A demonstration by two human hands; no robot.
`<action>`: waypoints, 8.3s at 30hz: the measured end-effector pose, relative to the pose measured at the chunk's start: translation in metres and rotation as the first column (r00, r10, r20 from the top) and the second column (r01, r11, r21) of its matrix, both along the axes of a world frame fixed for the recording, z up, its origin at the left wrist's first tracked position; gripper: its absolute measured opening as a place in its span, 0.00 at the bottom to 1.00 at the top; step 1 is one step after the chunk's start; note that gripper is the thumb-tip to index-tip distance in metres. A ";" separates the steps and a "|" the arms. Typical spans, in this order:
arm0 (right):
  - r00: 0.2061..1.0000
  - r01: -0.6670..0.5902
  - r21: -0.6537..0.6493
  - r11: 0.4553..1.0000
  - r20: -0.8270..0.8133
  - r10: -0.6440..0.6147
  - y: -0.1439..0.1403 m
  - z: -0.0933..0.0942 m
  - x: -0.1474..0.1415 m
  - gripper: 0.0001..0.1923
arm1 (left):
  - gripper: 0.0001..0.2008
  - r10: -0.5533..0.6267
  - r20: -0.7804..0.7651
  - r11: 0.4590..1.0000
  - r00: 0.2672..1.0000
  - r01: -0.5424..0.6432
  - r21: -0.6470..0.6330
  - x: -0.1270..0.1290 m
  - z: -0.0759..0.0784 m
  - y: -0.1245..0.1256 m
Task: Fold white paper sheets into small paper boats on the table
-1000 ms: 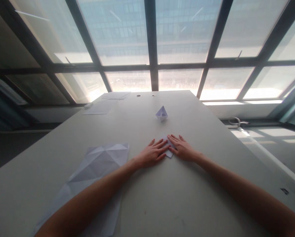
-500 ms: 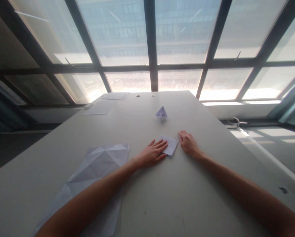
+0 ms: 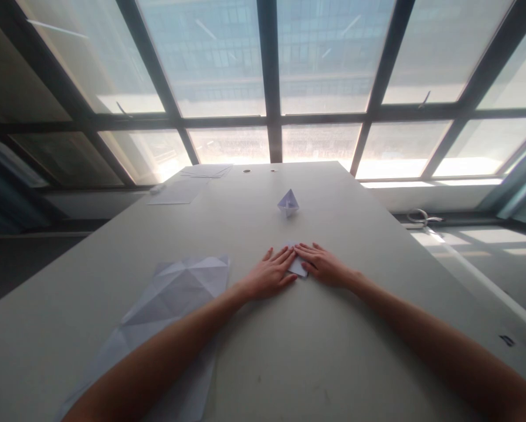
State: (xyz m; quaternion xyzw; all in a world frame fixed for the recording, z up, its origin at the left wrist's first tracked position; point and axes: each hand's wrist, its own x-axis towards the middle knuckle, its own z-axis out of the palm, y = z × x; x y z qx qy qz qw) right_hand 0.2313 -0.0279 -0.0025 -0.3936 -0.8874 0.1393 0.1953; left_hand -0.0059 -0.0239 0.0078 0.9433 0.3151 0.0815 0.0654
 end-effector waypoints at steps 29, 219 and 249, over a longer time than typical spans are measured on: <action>0.980 -0.190 -0.007 0.982 0.052 0.190 -0.011 0.019 0.004 0.24 | 0.37 0.260 -0.018 0.965 0.965 -0.261 -0.028 -0.003 -0.002 0.008; 0.988 0.088 0.007 0.996 0.125 -0.088 -0.010 0.014 0.006 0.37 | 0.35 0.199 -0.029 0.977 0.979 -0.201 -0.069 -0.002 0.008 0.004; 0.994 -0.061 0.030 0.998 -0.087 0.063 -0.019 0.028 -0.001 0.17 | 0.20 0.448 0.103 0.885 0.888 -0.457 0.093 -0.002 0.007 0.003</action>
